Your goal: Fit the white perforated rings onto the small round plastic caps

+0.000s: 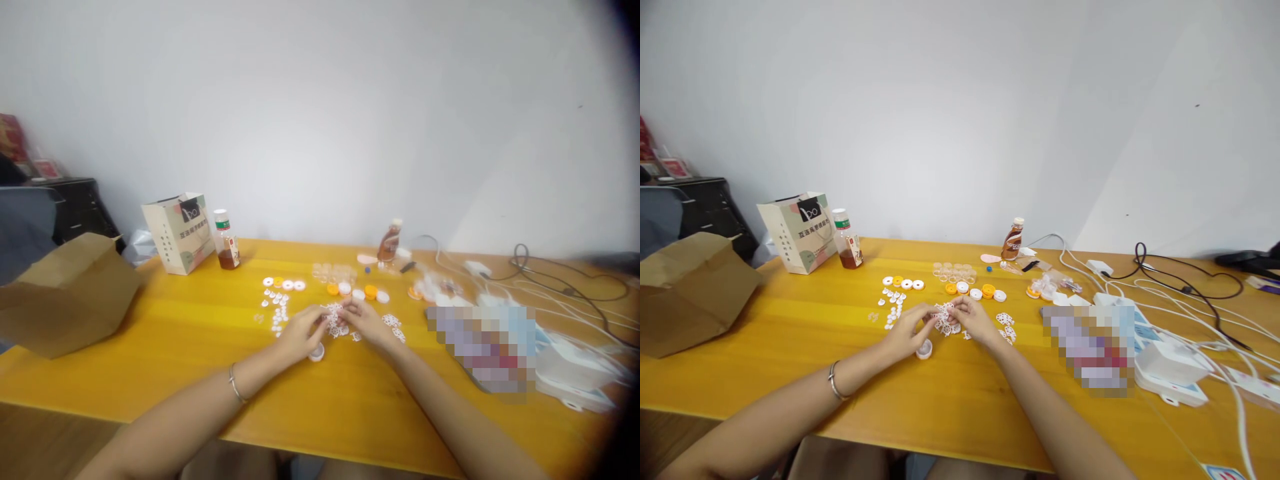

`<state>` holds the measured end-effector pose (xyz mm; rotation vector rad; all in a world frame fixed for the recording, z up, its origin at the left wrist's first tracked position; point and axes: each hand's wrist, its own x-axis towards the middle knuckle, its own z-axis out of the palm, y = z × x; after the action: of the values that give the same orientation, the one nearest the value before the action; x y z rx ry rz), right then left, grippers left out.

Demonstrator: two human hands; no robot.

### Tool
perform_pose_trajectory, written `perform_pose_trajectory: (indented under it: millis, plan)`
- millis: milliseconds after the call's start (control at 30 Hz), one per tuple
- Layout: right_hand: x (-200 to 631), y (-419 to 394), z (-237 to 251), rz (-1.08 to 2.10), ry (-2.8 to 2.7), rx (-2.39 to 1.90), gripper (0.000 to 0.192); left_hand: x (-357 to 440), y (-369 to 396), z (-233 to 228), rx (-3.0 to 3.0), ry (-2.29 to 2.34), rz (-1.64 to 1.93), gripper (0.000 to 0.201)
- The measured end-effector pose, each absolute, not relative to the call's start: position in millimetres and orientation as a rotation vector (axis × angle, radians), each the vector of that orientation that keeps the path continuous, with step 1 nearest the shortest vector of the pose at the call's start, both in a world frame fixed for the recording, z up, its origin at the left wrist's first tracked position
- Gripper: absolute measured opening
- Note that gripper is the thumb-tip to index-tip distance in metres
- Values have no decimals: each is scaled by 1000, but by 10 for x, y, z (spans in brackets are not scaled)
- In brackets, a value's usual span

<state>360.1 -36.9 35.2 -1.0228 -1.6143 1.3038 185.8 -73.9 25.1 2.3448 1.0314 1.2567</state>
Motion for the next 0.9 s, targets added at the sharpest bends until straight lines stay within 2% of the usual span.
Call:
perform_pose_trajectory:
  millis: [333,533,900]
  plan:
    - [3473,-427,273,1425,-1655,-974,32,1832,-663,205,2196,1028,1275,26]
    - [3454,-436,255,1497,-1713,-937,31,1832,-624,162,2129,1063,1277,16]
    - [3502,-398,250,1556,-1653,-886,29,1805,-602,172,2191,1031,1341,25]
